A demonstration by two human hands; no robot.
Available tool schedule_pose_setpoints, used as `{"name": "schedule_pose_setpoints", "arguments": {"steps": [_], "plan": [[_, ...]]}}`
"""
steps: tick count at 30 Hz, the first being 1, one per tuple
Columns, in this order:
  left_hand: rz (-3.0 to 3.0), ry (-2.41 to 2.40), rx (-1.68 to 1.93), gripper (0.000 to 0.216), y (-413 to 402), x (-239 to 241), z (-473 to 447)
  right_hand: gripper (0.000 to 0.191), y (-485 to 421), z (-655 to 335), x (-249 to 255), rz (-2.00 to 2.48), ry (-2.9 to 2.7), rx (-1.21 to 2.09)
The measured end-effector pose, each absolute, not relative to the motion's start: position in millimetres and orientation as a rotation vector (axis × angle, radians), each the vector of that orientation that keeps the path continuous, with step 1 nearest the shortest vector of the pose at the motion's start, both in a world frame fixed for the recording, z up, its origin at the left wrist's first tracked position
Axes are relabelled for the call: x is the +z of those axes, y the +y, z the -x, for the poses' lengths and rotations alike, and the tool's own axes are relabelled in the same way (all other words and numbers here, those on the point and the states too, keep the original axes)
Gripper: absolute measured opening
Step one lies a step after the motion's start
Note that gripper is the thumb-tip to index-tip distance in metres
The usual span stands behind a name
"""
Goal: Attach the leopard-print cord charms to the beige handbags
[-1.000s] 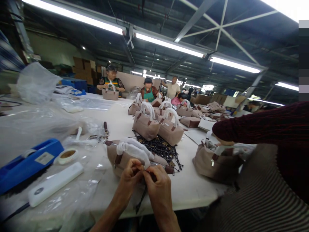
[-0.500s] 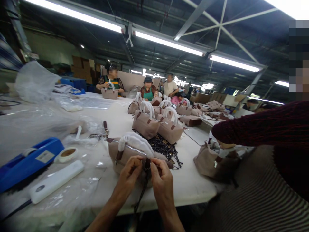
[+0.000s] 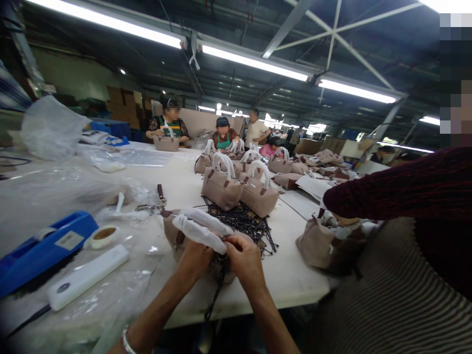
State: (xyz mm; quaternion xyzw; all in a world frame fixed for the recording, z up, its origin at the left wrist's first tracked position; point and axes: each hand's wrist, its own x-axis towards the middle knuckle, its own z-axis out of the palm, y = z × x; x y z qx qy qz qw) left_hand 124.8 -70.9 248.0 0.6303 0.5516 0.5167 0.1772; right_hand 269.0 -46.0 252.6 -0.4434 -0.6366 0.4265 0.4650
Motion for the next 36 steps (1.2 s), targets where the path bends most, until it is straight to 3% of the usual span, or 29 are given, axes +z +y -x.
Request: {"name": "schedule_pose_setpoints", "arguments": {"steps": [8, 15, 22, 29, 36], "plan": [[-1.791, 1.646, 1.525, 0.016, -90, 244, -132, 0.029, -54, -270, 248, 1.033, -1.365, 1.103], [-2.007, 1.431, 1.393, 0.024, -106, 229, -159, 0.032, -63, -273, 237, 0.872, -1.192, 1.210], [-2.058, 1.442, 1.308, 0.023, -96, 228, -156, 0.036, -62, -289, 241, 1.005, -1.340, 1.041], [-1.926, 1.361, 1.389, 0.020, -109, 241, -153, 0.036, -55, -284, 244, 0.709, -0.813, 1.473], [-1.437, 1.204, 1.407, 0.017, -111, 242, -155, 0.033, -49, -289, 243, 0.655, -0.713, 1.579]]}}
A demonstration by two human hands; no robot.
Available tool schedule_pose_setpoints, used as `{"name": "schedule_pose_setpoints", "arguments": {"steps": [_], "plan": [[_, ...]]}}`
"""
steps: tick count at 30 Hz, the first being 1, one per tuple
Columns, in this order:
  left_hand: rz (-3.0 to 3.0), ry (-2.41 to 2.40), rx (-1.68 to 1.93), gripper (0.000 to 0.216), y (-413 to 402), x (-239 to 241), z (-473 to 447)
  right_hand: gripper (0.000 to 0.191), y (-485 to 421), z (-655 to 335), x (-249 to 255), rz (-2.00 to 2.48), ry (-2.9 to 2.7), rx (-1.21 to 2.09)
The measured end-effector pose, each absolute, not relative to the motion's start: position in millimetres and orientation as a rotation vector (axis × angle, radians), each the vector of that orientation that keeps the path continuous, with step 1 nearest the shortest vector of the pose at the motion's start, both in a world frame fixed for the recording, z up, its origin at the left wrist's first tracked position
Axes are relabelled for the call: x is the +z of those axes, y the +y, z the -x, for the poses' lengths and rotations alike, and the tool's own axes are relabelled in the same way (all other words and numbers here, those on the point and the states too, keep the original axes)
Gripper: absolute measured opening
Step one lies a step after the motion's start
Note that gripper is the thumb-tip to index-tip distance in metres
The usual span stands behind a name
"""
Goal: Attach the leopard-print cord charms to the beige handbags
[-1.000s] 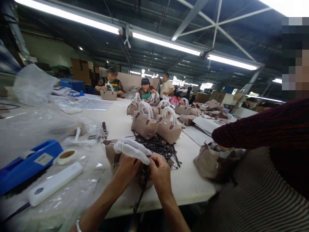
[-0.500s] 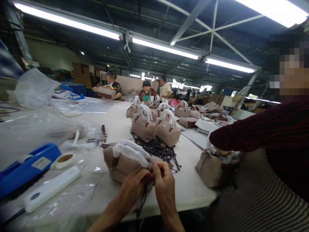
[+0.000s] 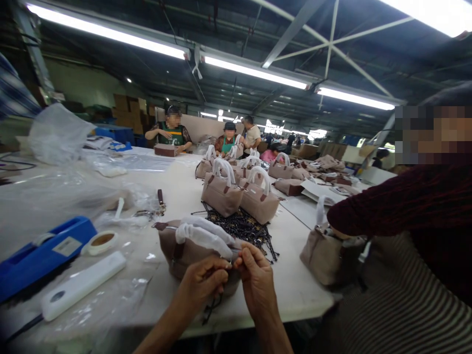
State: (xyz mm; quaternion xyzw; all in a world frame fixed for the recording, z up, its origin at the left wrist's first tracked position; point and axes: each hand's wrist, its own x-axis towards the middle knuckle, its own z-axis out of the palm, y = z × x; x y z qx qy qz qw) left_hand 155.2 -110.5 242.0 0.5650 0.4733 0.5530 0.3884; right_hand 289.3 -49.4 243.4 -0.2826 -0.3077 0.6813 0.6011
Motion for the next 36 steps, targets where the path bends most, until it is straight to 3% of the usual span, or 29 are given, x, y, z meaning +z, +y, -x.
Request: {"name": "schedule_pose_setpoints", "arguments": {"steps": [4, 9, 12, 36], "plan": [[-1.200, 1.149, 1.418, 0.017, -108, 234, -152, 0.030, -53, -293, 234, 0.702, -0.888, 1.524], [-1.070, 1.072, 1.457, 0.023, -106, 231, -139, 0.011, -65, -297, 233, 0.649, -1.413, 1.229], [-0.961, 1.038, 1.463, 0.024, -105, 231, -134, 0.010, -72, -295, 240, 0.677, -1.660, 1.050], [-0.739, 0.704, 1.427, 0.026, -101, 215, -129, 0.005, -81, -267, 261, 1.033, -1.739, 0.749]]}}
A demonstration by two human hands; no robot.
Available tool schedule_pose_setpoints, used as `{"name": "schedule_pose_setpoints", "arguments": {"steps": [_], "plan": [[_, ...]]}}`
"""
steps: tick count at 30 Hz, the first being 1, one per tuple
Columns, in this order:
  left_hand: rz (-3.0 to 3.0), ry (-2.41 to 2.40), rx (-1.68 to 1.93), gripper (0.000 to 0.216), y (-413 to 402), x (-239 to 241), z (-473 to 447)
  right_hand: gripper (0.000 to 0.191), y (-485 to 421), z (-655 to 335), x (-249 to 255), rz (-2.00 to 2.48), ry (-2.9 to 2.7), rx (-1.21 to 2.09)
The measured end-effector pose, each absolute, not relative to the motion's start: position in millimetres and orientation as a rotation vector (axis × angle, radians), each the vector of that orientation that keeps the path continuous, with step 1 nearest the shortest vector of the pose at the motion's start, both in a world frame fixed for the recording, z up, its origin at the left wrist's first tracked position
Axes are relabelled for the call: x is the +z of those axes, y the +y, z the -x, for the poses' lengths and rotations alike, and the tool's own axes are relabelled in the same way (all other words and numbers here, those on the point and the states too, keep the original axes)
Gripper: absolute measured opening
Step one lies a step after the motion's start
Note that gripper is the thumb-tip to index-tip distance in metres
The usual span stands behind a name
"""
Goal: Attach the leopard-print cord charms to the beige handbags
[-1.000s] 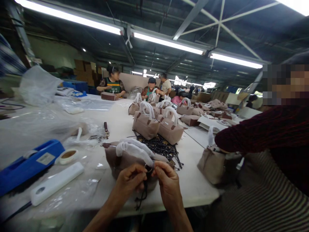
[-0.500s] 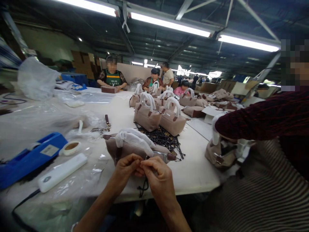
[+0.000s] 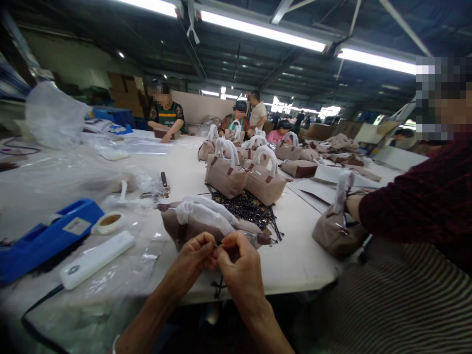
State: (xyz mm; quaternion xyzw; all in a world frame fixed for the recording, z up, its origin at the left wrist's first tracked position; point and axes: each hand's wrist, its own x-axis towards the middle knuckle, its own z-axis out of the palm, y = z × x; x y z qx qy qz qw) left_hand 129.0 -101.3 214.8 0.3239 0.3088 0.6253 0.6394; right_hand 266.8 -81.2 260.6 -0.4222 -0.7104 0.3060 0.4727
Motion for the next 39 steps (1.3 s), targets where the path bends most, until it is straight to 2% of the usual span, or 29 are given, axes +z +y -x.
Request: {"name": "schedule_pose_setpoints", "arguments": {"steps": [8, 17, 23, 26, 28, 30, 34, 36, 39], "plan": [[-0.794, 0.729, 1.430, 0.023, -105, 216, -130, 0.005, -81, -264, 260, 1.066, -1.778, 0.776], [-1.236, 1.204, 1.412, 0.009, -110, 239, -124, 0.010, -75, -272, 268, 1.099, -1.920, 0.793], [-1.197, 1.218, 1.449, 0.010, -110, 234, -133, 0.011, -69, -273, 265, 1.079, -1.912, 0.852], [-1.116, 1.202, 1.490, 0.013, -110, 231, -136, 0.004, -68, -277, 265, 1.023, -1.889, 0.958], [-1.115, 1.180, 1.485, 0.014, -109, 231, -136, 0.016, -66, -286, 268, 0.984, -1.842, 1.050], [-1.120, 1.166, 1.482, 0.017, -108, 230, -132, 0.031, -60, -300, 272, 1.016, -1.812, 0.988], [-1.110, 1.300, 1.552, 0.024, -105, 222, -113, 0.055, -39, -326, 271, 1.113, -1.945, 0.490], [-1.137, 1.402, 1.585, 0.023, -104, 214, -102, 0.067, -29, -330, 264, 1.110, -2.121, 0.380], [-1.228, 1.541, 1.572, 0.020, -103, 201, -88, 0.061, -18, -326, 256, 1.187, -2.333, 0.400]]}}
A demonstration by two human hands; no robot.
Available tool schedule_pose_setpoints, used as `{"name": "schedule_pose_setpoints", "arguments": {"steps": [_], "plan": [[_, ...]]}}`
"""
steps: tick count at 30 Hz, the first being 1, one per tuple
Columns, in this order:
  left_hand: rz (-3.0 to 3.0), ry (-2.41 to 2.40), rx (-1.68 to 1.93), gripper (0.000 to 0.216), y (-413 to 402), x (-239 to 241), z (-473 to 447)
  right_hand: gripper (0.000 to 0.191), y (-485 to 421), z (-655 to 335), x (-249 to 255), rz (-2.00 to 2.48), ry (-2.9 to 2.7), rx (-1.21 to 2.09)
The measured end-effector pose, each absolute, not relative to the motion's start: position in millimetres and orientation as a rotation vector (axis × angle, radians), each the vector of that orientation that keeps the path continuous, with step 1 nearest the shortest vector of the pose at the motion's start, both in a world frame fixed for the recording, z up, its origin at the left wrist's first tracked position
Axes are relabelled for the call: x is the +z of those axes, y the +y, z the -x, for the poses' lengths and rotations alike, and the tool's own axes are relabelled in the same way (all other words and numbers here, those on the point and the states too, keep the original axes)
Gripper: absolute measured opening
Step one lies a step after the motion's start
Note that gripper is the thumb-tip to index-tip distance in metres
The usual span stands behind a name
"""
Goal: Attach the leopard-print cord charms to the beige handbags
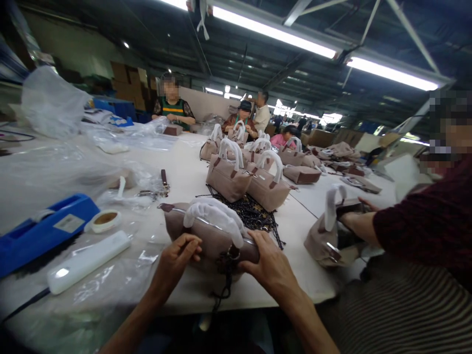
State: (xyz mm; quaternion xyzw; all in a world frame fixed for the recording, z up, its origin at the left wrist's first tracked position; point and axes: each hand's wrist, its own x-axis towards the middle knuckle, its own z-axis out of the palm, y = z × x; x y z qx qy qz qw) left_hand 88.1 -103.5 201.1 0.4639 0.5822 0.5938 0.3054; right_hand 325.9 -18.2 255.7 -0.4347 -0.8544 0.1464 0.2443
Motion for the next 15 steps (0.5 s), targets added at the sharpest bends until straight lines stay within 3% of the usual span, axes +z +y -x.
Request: {"name": "schedule_pose_setpoints", "arguments": {"steps": [6, 10, 15], "plan": [[-1.683, 1.731, 1.396, 0.023, -100, 174, -70, 0.009, -1, -306, 252, 1.209, -2.318, 0.451], [-1.779, 1.837, 1.228, 0.021, -88, 163, -53, 0.028, 22, -282, 250, 1.172, -2.146, 0.509], [-1.738, 2.000, 1.059, 0.025, -43, 142, -37, 0.035, 51, -218, 261, 1.137, -1.979, 0.549]]}}
